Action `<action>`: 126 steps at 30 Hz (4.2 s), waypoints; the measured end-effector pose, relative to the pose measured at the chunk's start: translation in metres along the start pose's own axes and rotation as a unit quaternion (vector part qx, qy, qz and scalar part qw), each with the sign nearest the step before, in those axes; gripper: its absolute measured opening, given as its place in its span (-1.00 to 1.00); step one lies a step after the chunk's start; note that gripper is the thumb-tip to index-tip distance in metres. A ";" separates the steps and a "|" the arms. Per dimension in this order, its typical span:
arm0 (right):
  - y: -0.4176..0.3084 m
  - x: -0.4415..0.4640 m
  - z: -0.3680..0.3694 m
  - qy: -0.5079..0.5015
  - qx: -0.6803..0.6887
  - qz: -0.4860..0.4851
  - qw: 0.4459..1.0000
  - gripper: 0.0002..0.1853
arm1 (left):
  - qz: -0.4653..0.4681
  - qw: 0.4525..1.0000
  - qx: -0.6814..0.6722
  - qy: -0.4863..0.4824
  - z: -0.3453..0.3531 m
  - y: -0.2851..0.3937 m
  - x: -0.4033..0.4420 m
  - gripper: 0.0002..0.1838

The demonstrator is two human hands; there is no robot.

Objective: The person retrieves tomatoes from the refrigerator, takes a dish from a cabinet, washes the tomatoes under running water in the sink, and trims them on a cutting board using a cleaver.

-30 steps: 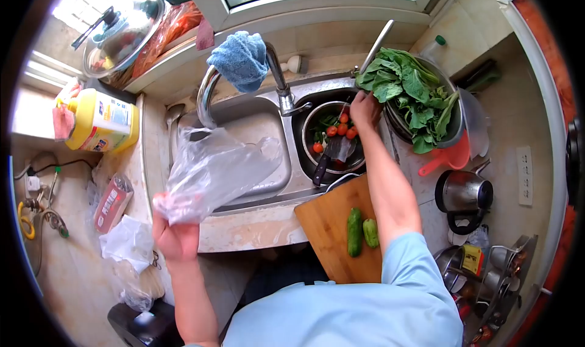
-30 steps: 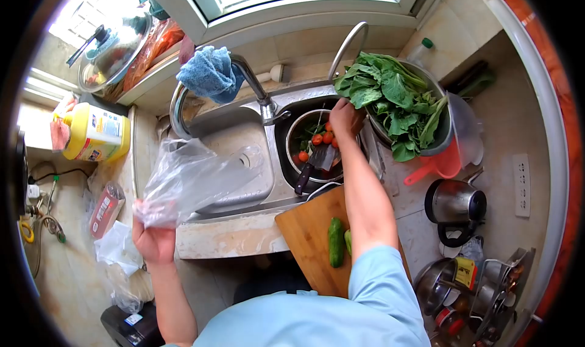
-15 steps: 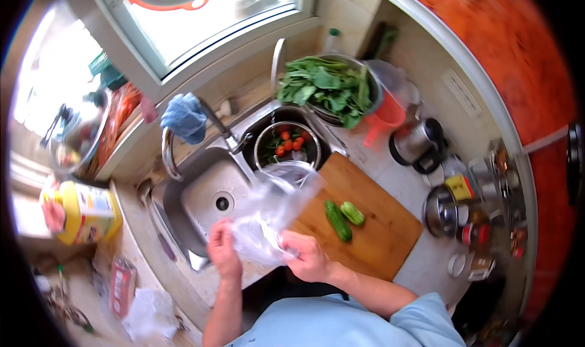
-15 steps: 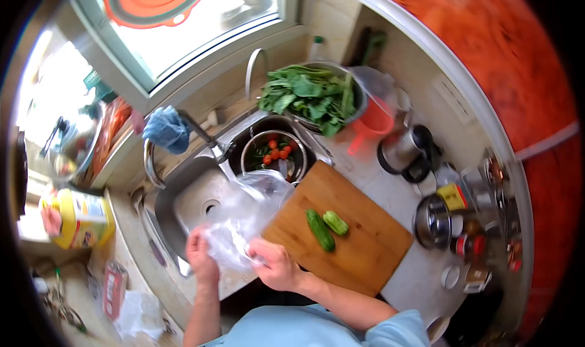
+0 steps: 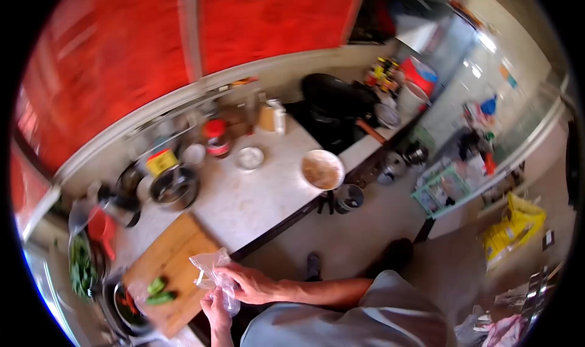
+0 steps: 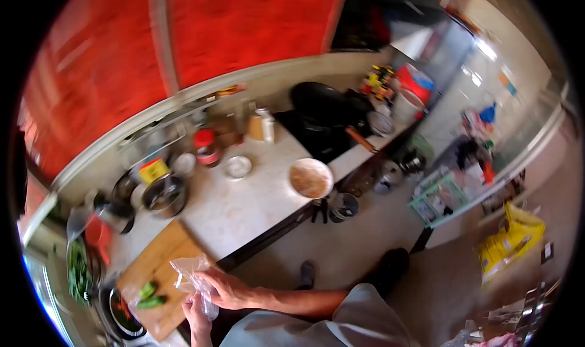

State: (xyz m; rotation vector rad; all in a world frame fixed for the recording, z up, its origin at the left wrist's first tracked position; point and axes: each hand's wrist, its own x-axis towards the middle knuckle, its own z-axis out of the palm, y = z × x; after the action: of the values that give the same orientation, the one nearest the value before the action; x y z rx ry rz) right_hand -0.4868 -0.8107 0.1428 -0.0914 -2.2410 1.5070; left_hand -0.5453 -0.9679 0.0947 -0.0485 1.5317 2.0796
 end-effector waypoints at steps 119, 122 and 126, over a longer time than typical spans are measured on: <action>0.602 -0.061 -0.226 -0.204 -0.101 0.667 0.710 -0.47 | -0.149 0.844 -0.351 0.376 0.279 -0.590 0.166 -0.30; 0.615 -0.070 -0.214 -0.196 -0.149 0.655 0.714 -0.56 | -0.145 0.850 -0.297 0.410 0.276 -0.581 0.150 -0.29; 0.590 -0.061 -0.228 -0.210 -0.128 0.647 0.721 -0.65 | -0.089 0.847 -0.278 0.444 0.284 -0.532 0.115 -0.32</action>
State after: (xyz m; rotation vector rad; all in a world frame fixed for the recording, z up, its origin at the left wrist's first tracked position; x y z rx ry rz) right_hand -0.4514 -0.3915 -0.3341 -1.9354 -2.8435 1.8334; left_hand -0.3234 -0.5621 -0.3098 -1.4870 1.1862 2.3876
